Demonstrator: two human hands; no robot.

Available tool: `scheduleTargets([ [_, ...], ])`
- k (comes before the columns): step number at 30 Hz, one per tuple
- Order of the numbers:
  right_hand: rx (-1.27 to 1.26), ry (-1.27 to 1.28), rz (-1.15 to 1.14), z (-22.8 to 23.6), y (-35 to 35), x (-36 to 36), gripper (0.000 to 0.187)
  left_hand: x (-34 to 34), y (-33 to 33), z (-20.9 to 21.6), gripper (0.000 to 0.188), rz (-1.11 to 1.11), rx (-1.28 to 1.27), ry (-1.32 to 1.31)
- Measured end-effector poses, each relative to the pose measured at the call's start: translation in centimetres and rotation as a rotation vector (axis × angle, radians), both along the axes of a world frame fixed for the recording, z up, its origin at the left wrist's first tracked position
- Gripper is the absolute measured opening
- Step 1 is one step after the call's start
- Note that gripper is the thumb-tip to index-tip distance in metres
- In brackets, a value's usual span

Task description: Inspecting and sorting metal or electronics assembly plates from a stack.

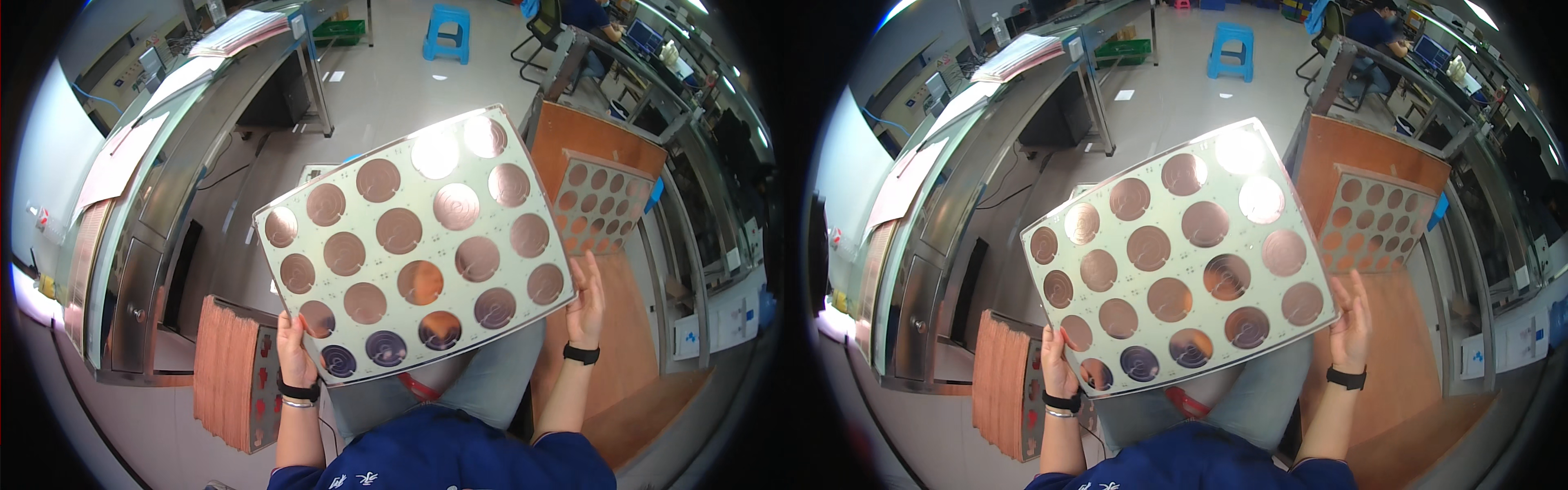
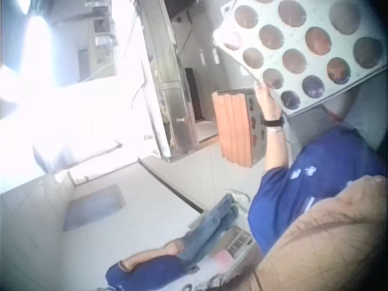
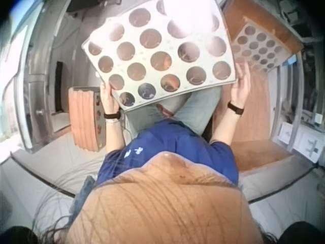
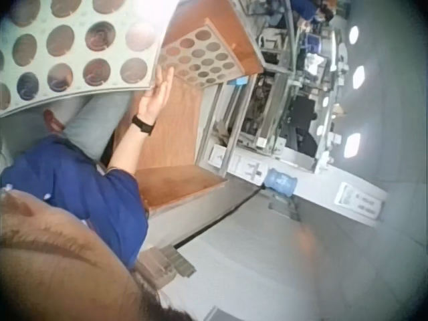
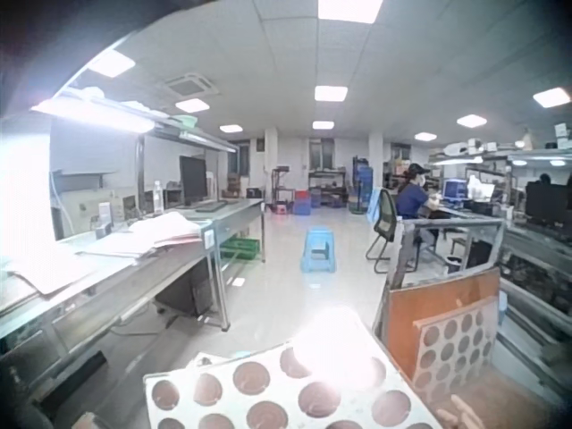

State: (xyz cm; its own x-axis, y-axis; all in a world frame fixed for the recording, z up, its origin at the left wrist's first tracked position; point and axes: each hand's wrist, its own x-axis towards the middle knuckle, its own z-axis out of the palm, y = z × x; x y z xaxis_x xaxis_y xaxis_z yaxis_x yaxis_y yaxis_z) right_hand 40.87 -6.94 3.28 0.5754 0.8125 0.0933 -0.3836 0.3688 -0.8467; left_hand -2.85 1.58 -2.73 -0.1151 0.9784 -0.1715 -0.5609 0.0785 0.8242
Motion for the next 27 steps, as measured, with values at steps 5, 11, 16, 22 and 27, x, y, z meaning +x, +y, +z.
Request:
scheduleTargets([
  [5,-0.257,-0.19,0.234,-1.0,0.4,-0.3,0.044,-2.4,0.3,-1.6,0.015,-0.065,-0.075,0.186],
  [11,-0.307,-0.249,0.321,-1.8,0.9,-2.0,0.038,-3.3,0.2,-2.8,0.013,-0.081,-0.116,0.228],
  [16,-0.292,-0.266,0.314,-2.0,0.4,-2.4,0.038,-3.8,0.3,-3.3,0.012,-0.051,-0.112,0.201],
  [22,-0.344,-0.26,0.307,-1.5,-0.3,-2.2,0.033,-3.5,0.3,-2.7,0.015,-0.026,-0.071,0.284],
  [27,-0.302,-0.335,0.312,-2.1,-0.3,-1.2,0.026,-4.2,0.4,-2.3,0.016,-0.031,-0.036,0.288],
])
